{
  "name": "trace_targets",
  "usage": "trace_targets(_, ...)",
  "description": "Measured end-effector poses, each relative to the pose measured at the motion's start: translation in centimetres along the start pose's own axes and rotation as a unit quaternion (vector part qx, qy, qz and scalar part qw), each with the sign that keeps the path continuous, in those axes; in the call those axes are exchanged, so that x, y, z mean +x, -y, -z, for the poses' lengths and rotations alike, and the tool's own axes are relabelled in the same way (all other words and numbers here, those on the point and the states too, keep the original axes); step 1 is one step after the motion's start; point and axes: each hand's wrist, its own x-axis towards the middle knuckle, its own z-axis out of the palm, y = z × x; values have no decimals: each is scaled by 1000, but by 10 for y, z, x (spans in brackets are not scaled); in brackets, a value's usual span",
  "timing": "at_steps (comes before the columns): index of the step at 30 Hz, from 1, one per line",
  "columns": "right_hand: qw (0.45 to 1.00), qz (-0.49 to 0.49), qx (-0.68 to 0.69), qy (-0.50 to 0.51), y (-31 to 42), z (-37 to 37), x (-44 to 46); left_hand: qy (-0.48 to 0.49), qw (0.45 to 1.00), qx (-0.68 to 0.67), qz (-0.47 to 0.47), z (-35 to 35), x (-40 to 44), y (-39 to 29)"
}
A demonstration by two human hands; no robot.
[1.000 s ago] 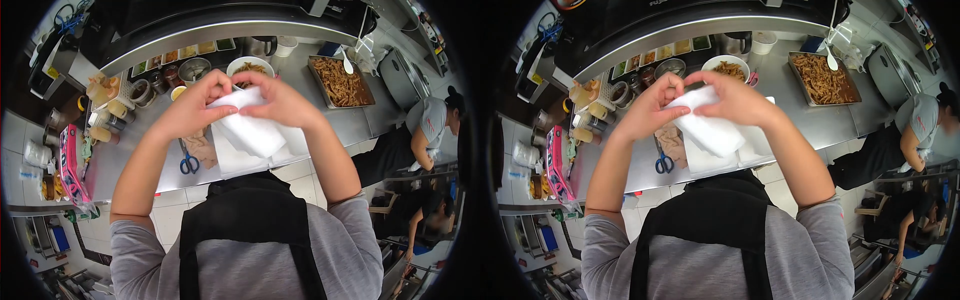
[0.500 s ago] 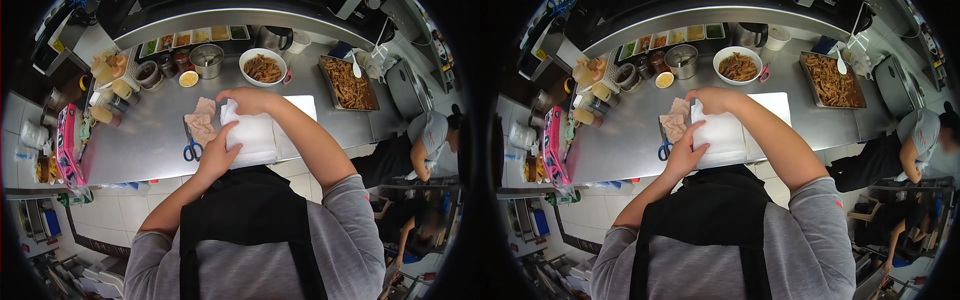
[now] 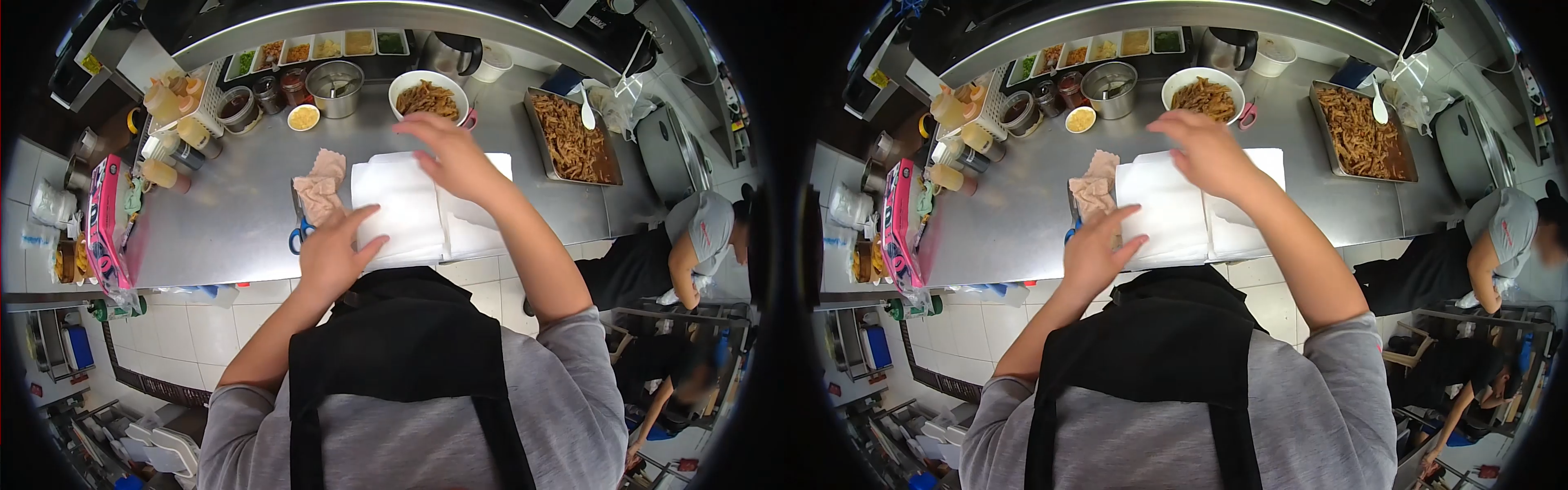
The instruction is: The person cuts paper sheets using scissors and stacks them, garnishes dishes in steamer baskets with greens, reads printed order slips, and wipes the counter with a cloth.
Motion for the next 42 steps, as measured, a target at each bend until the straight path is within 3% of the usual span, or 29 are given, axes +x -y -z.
trace_targets(1,998,5,13,-61,-2,10,-15,-36,999,4,-12,10,6,-7)
trace_targets(3,997,-30,-17,-70,-14,20,-43,-92,992,-26,-76,9,24,-8)
trace_targets(7,994,-76,-43,-67,-24,21,-75,-142,984,-56,-95,-9,80,13)
trace_targets(9,995,-66,-50,-56,-12,24,-80,-116,982,-124,78,-16,101,33)
trace_targets(10,995,-61,-57,-45,-5,23,-81,-117,982,-122,79,-21,105,46)
trace_targets(12,998,-24,-29,-41,7,10,-86,35,995,-90,-39,-27,108,66)
trace_targets(16,996,32,-81,4,35,-17,-103,25,988,-84,-124,-13,113,42)
trace_targets(18,995,44,-94,4,37,-24,-108,145,969,-198,-36,-8,115,32)
trace_targets(19,993,42,-107,16,37,-26,-110,147,968,-199,-35,-5,116,26)
trace_targets(21,991,43,-123,29,35,-30,-113,56,988,-45,135,0,118,16)
trace_targets(22,990,42,-127,35,34,-33,-115,54,988,-46,136,-2,118,15)
trace_targets(24,990,39,-127,43,34,-37,-117,-198,977,60,-54,-6,108,11)
trace_targets(25,990,36,-133,27,33,-39,-118,-195,978,59,-50,-2,102,9)
trace_targets(27,990,32,-137,17,35,-40,-119,-221,941,141,-215,10,87,7)
trace_targets(28,991,5,-133,-6,39,-36,-118,-219,942,140,-212,9,73,9)
trace_targets(30,991,-22,-129,-30,41,-33,-116,-57,993,-56,-82,4,39,16)
trace_targets(31,988,-39,-144,-48,40,-32,-117,-55,994,-55,-82,-1,29,23)
trace_targets(33,981,-67,-169,-68,38,-35,-116,-63,973,-192,113,-10,17,35)
trace_targets(37,981,-59,-179,-44,41,-40,-117,-109,976,-172,75,-18,44,49)
trace_targets(39,981,-53,-181,-49,47,-42,-116,-128,990,-21,-60,-22,65,57)
trace_targets(42,979,-60,-190,-52,50,-43,-115,-80,997,-19,-5,-22,81,57)
